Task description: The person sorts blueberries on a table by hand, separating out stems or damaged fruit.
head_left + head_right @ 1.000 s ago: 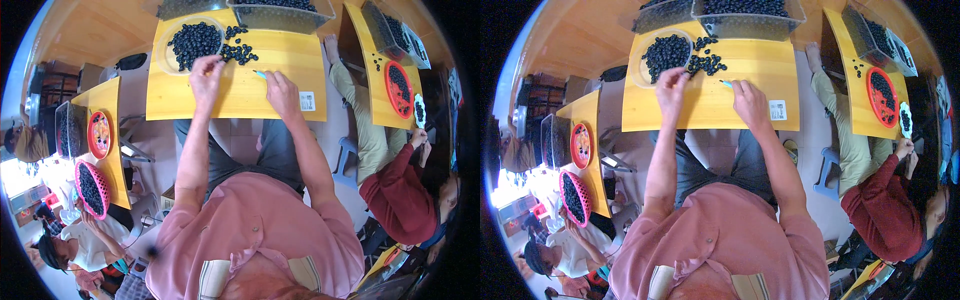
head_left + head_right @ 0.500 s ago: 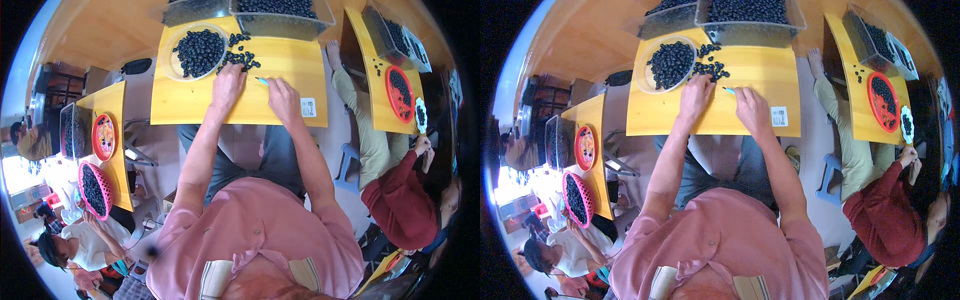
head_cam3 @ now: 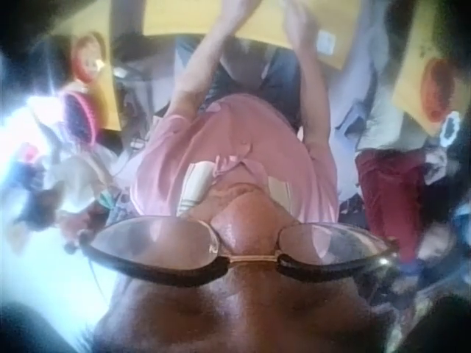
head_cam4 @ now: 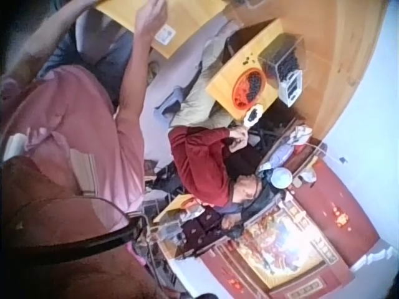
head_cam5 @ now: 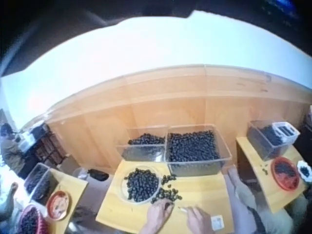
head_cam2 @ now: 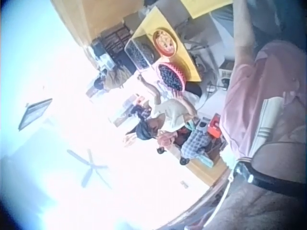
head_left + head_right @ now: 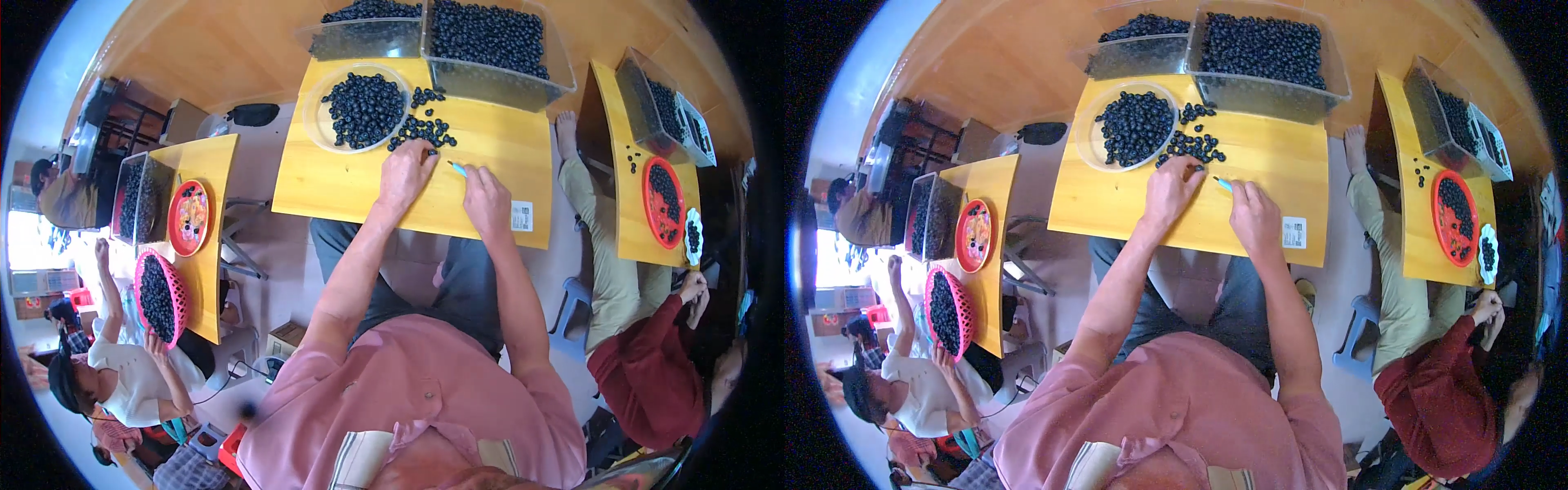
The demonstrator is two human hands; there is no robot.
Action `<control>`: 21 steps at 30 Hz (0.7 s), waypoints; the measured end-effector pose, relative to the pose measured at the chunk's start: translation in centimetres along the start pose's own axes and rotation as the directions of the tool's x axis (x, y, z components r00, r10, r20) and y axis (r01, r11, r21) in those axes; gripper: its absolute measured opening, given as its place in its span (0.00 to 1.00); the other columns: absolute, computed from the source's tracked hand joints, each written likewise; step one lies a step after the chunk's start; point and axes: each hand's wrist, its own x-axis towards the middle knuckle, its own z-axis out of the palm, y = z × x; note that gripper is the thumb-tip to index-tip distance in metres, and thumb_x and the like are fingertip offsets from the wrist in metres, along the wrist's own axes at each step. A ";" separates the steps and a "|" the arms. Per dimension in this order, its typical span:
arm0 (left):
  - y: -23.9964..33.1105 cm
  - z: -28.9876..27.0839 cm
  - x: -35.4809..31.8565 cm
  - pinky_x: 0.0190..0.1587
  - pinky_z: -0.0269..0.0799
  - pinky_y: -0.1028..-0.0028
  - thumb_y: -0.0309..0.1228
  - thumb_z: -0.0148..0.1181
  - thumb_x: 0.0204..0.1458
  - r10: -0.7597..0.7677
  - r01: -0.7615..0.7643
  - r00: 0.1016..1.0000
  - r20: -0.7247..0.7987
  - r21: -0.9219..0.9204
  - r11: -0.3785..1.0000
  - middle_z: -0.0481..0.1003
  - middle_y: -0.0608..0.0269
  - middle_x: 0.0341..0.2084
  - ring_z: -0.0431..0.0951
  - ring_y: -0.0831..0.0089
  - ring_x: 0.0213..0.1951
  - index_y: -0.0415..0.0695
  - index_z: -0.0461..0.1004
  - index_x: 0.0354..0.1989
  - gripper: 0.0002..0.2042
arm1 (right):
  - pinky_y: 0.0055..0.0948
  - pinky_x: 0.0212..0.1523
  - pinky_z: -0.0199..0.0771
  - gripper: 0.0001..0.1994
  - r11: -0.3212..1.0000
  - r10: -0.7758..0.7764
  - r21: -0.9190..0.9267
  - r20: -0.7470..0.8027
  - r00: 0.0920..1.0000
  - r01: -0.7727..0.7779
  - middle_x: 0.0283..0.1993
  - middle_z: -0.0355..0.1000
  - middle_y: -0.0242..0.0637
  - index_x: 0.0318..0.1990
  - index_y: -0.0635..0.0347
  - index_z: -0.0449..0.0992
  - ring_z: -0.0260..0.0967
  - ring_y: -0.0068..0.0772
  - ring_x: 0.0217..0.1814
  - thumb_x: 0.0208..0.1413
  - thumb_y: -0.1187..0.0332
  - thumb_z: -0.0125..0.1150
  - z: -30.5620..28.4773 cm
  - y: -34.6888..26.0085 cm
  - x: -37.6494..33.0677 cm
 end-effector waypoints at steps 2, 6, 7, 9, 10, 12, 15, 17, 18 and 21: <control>0.1 0.1 -0.1 0.38 0.79 0.64 0.29 0.72 0.54 -0.099 0.098 0.995 0.003 -0.138 0.986 0.82 0.54 0.30 0.83 0.60 0.33 0.40 0.83 0.42 0.10 | 0.41 0.39 0.81 0.12 1.000 0.002 -0.010 0.009 1.000 -0.002 0.36 0.75 0.39 0.47 0.58 0.81 0.79 0.42 0.39 0.55 0.76 0.61 0.2 0.1 0.0; -0.6 1.0 -0.8 0.39 0.76 0.78 0.23 0.72 0.55 -0.294 0.261 0.955 0.024 -0.538 0.802 0.81 0.66 0.32 0.78 0.82 0.33 0.36 0.84 0.45 0.10 | 0.41 0.39 0.81 0.13 1.000 -0.008 0.005 -0.004 1.000 0.008 0.37 0.75 0.39 0.47 0.58 0.81 0.79 0.42 0.39 0.54 0.76 0.60 0.5 -0.1 0.4; -0.7 1.1 -1.1 0.40 0.74 0.80 0.22 0.71 0.57 -0.310 0.282 0.949 0.056 -0.592 0.755 0.79 0.70 0.33 0.76 0.83 0.34 0.36 0.84 0.46 0.09 | 0.41 0.39 0.81 0.13 1.000 0.002 -0.004 0.004 1.000 -0.002 0.37 0.75 0.39 0.47 0.58 0.81 0.79 0.42 0.39 0.54 0.76 0.60 0.5 -0.1 0.4; -0.6 1.5 -1.5 0.41 0.74 0.80 0.22 0.70 0.57 -0.293 0.263 0.955 0.045 -0.587 0.766 0.78 0.69 0.35 0.76 0.82 0.35 0.35 0.84 0.46 0.09 | 0.41 0.39 0.81 0.12 1.000 0.007 0.004 0.014 1.000 -0.007 0.37 0.75 0.39 0.47 0.58 0.81 0.79 0.42 0.39 0.55 0.76 0.60 0.3 -0.2 0.4; -0.5 1.5 -1.7 0.42 0.74 0.80 0.21 0.69 0.57 -0.274 0.236 0.961 0.021 -0.576 0.783 0.77 0.68 0.36 0.76 0.82 0.36 0.35 0.83 0.46 0.09 | 0.41 0.39 0.81 0.12 1.000 0.014 0.000 0.022 1.000 -0.014 0.37 0.75 0.39 0.47 0.58 0.81 0.79 0.42 0.39 0.55 0.76 0.60 0.2 -0.3 0.4; -0.1 1.6 -1.9 0.42 0.75 0.79 0.20 0.69 0.57 -0.262 0.221 0.965 0.015 -0.586 0.780 0.77 0.65 0.40 0.77 0.81 0.36 0.34 0.84 0.46 0.09 | 0.42 0.39 0.82 0.12 1.000 0.003 -0.008 0.022 1.000 -0.003 0.37 0.75 0.39 0.47 0.59 0.81 0.79 0.42 0.39 0.54 0.77 0.60 -0.2 -0.3 0.5; 0.3 1.5 -2.2 0.41 0.76 0.78 0.19 0.69 0.57 -0.228 0.189 0.974 -0.006 -0.536 0.823 0.78 0.61 0.41 0.78 0.80 0.35 0.33 0.83 0.45 0.09 | 0.41 0.38 0.82 0.13 1.000 -0.014 0.004 0.009 1.000 0.013 0.37 0.75 0.40 0.47 0.61 0.80 0.79 0.42 0.39 0.53 0.78 0.61 -0.3 -0.2 0.3; 0.3 1.5 -2.1 0.40 0.76 0.78 0.19 0.70 0.56 -0.175 0.157 0.985 0.004 -0.459 0.874 0.79 0.62 0.37 0.77 0.80 0.34 0.34 0.83 0.47 0.11 | 0.41 0.38 0.82 0.13 1.000 -0.011 -0.004 0.009 1.000 0.011 0.37 0.75 0.40 0.47 0.61 0.80 0.79 0.42 0.39 0.53 0.78 0.61 -0.4 -0.2 0.3; 0.3 1.6 -2.1 0.40 0.76 0.78 0.19 0.70 0.56 -0.179 0.163 0.984 0.008 -0.459 0.874 0.79 0.62 0.37 0.77 0.80 0.34 0.34 0.83 0.47 0.11 | 0.40 0.38 0.82 0.14 1.000 -0.016 -0.008 0.003 1.000 0.016 0.37 0.75 0.40 0.47 0.61 0.80 0.79 0.42 0.39 0.52 0.78 0.62 -0.3 -0.1 0.3; 0.3 2.0 -2.2 0.39 0.76 0.78 0.19 0.71 0.54 -0.238 0.211 0.971 0.024 -0.553 0.806 0.80 0.63 0.34 0.76 0.80 0.33 0.35 0.82 0.49 0.13 | 0.40 0.37 0.81 0.14 1.000 -0.028 -0.004 -0.031 0.999 0.028 0.35 0.74 0.39 0.47 0.60 0.81 0.79 0.40 0.38 0.52 0.77 0.62 -0.1 -0.2 0.3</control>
